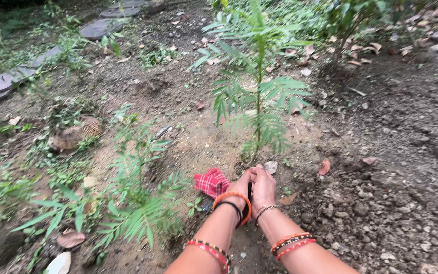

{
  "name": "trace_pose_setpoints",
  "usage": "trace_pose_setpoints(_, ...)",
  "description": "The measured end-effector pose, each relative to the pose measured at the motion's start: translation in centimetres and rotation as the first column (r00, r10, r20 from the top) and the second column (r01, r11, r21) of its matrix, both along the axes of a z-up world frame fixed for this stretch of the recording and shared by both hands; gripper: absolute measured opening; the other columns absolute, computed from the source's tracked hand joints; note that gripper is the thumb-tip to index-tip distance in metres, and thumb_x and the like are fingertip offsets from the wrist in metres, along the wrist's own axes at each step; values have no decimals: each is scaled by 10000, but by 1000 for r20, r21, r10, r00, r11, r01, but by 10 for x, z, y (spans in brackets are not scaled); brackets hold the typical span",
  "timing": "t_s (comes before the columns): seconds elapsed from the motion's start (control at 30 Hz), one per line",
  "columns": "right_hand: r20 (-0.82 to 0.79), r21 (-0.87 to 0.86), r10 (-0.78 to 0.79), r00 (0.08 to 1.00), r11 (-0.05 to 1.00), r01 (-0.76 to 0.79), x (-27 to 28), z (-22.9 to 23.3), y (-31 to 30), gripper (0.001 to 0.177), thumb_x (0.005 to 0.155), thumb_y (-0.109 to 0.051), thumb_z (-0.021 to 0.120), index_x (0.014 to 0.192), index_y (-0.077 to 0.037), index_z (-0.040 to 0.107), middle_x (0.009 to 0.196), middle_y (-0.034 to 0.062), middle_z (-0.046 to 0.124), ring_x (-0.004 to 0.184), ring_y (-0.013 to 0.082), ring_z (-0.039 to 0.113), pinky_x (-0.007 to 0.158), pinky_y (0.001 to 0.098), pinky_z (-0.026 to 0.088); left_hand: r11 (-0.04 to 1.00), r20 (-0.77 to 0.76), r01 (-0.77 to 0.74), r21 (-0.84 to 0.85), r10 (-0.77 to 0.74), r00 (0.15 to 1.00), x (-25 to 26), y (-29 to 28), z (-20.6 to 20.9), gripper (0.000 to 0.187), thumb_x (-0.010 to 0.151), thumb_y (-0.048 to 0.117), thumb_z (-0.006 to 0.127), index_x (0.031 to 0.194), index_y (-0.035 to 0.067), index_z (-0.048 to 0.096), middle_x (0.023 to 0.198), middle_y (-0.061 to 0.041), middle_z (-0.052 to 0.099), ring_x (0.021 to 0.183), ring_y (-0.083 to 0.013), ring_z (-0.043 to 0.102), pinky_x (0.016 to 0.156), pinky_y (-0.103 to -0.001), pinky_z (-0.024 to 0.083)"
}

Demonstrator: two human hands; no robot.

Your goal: The person weeds around a small plant by hand, pulling out small unwanted plants from the soil. They then use a spray bottle to water the plant and the surrounding soil.

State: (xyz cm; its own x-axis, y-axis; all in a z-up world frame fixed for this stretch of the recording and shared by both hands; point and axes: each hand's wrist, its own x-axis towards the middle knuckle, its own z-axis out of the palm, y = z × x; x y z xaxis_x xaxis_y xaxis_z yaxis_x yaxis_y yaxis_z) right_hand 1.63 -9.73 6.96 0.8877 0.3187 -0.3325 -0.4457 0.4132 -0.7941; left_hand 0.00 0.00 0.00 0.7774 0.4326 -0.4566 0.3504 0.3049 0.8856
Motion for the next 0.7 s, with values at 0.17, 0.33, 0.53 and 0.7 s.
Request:
trace_pose_setpoints(0.17, -15, 141, 70, 997, 988, -68, -16, 12, -9, 210, 1013, -155, 483, 1134, -39, 609, 855, 9, 605, 683, 91, 565, 585, 264, 502, 838, -367, 241, 490, -53, 929, -35, 9, 99, 757, 903, 708, 611, 1131, -1, 740, 1124, -207, 754, 1063, -321, 718, 947, -435, 547)
trace_pose_setpoints(0.33, 28, -152, 277, 960, 951, -270, -22, 26, -22, 373, 881, -4, 536, 1245, -37, 610, 877, 47, 686, 674, 134, 609, 571, 269, 522, 536, -516, 455, 711, -41, 855, -65, 14, 168, 582, 632, 476, 821, 1137, 187, 795, 1083, -108, 793, 1017, -275, 764, 910, -406, 586)
trace_pose_setpoints(0.53, 174, -383, 554, 814, 800, -463, -48, 24, -25, 436, 828, -27, 616, 1256, -27, 701, 955, 44, 722, 780, 134, 660, 638, 287, 554, 308, -685, 698, 647, -166, 709, -67, 59, 193, 465, 651, 329, 864, 1052, 104, 800, 994, -122, 807, 893, -247, 773, 848, -403, 622)
trace_pose_setpoints(0.7, 3, -387, 592, 806, 744, -545, -74, 31, -27, 416, 834, -65, 633, 1248, -85, 674, 954, 27, 695, 803, 124, 669, 663, 326, 599, 169, -705, 723, 670, -160, 691, -87, 104, 162, 516, 631, 307, 917, 1107, 173, 773, 1037, -85, 798, 977, -245, 751, 915, -407, 591)
